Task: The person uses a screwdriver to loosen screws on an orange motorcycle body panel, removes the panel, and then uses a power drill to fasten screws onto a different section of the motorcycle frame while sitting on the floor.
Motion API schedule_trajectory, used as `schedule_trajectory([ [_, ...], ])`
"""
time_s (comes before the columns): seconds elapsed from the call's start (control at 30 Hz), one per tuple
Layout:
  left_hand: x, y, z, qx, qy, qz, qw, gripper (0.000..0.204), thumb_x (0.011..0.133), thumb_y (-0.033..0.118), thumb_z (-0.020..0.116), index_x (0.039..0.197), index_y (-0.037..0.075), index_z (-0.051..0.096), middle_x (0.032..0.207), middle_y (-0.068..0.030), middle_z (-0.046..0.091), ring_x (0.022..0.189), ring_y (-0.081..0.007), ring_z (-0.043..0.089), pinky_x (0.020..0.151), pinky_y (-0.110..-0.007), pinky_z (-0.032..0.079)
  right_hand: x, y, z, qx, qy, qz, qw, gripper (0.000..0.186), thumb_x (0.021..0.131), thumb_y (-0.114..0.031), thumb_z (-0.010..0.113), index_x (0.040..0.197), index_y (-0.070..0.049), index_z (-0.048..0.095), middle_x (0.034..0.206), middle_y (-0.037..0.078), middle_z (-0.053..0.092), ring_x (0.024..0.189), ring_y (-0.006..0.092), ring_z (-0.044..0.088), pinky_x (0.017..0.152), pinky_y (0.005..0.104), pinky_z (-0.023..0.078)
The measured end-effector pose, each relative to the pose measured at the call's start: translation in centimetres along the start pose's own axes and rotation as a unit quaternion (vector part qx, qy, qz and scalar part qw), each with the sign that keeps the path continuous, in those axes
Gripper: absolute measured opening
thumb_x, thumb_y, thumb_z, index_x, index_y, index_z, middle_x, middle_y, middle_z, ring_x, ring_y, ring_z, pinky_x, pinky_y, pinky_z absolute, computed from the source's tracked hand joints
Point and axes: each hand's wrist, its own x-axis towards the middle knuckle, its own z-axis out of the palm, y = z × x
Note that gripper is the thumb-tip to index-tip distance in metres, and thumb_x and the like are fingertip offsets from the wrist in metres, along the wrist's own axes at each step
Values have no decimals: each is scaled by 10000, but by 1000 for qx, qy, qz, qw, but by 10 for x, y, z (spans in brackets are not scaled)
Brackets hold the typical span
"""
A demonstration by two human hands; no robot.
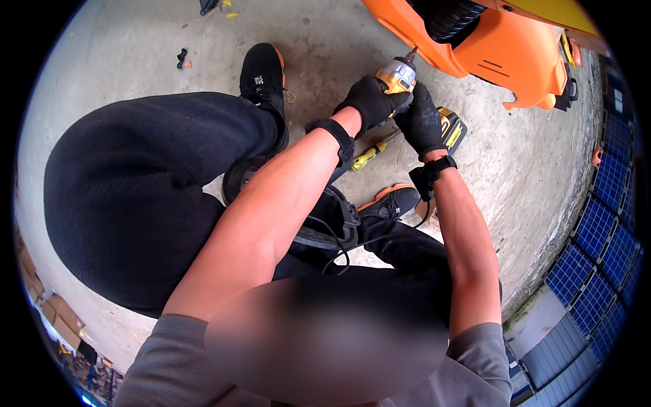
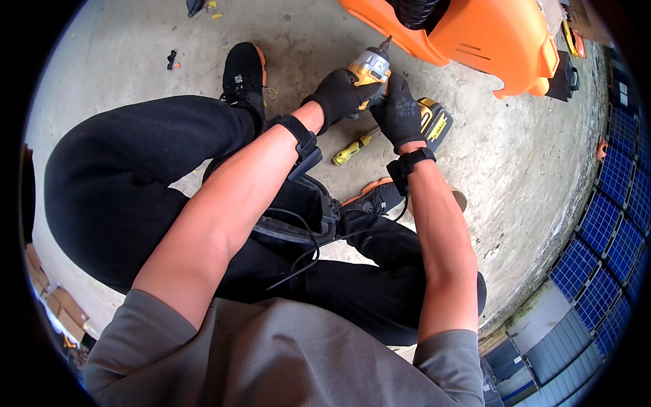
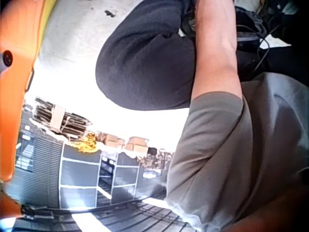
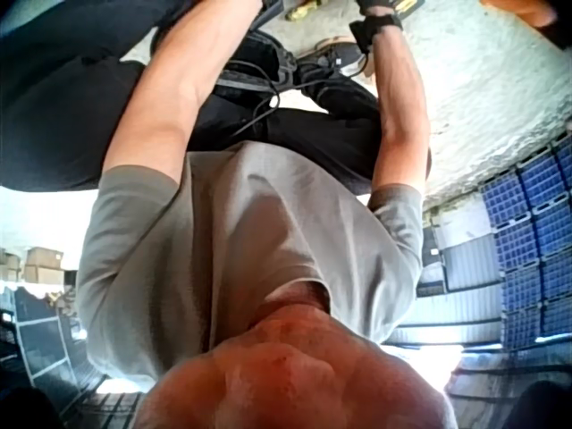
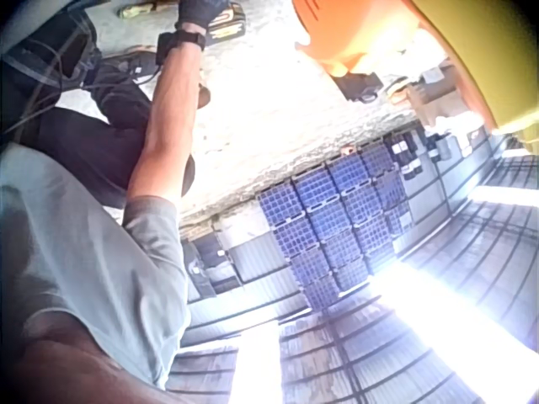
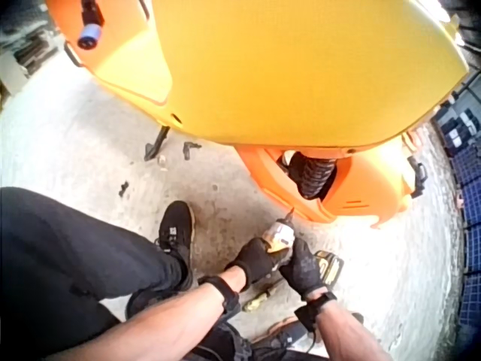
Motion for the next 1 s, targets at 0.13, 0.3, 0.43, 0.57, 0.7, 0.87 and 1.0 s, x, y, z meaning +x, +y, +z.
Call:
schedule_trajectory([
  [0.13, 4, -2, 2, -23, -11, -11, 1000, 551, 680, 422, 768, 1017, 9, 625, 902, -109, 668, 781, -176, 653, 708, -301, 514, 0, 4, 1, 6, 5, -8, 1000, 505, 730, -154, 684, 1158, -71, 429, 1078, 222, 544, 901, 413, 585, 734, 445, 491],
  [0.3, 12, -20, 0, -153, -102, -38, 982, 474, 721, 400, 754, 1006, 39, 637, 861, -71, 657, 728, -150, 631, 656, -275, 505, -5, 4, 6, 10, -22, -7, 1000, 549, 727, -144, 671, 1209, -81, 418, 1058, 227, 552, 898, 411, 589, 735, 447, 492],
  [0.43, 6, -28, -3, -129, -170, -107, 971, 448, 736, 421, 741, 985, 61, 645, 832, -58, 651, 685, -132, 620, 607, -257, 494, -23, 7, 10, 25, -61, 18, 998, 573, 746, -107, 688, 1244, -49, 410, 1032, 215, 591, 947, 373, 593, 797, 395, 478],
  [0.57, -9, -26, -3, -119, -198, -158, 960, 499, 753, 514, 688, 970, 65, 655, 839, -69, 652, 663, -137, 611, 603, -261, 483, -42, 14, 16, 17, -57, 4, 998, 484, 735, -155, 680, 1149, -29, 463, 1015, 219, 593, 935, 401, 583, 804, 426, 471],
  [0.7, 4, -18, -5, -46, -157, -107, 981, 624, 759, 640, 590, 949, 52, 676, 801, -64, 643, 674, -135, 582, 613, -273, 468, -51, -15, -16, -72, -92, 103, 988, 505, 719, -192, 714, 1146, -69, 474, 956, 188, 631, 913, 370, 609, 776, 427, 478],
  [0.87, 48, 7, -13, -278, -14, -45, 959, 448, 766, 482, 679, 665, 55, 588, 560, -20, 498, 505, -119, 435, 486, -295, 358, -71, 56, -3, 84, -7, 132, 988, 510, 701, -216, 726, 1143, -71, 520, 905, 162, 657, 881, 322, 650, 760, 379, 507],
  [1.0, 73, 45, -15, -281, 23, -3, 959, 340, 723, 367, 762, 729, 70, 596, 647, -15, 567, 575, -131, 529, 528, -291, 415, -86, 80, -18, 33, 107, 151, 982, 436, 721, -295, 749, 1037, -35, 600, 948, 127, 654, 858, 236, 645, 768, 337, 496],
])
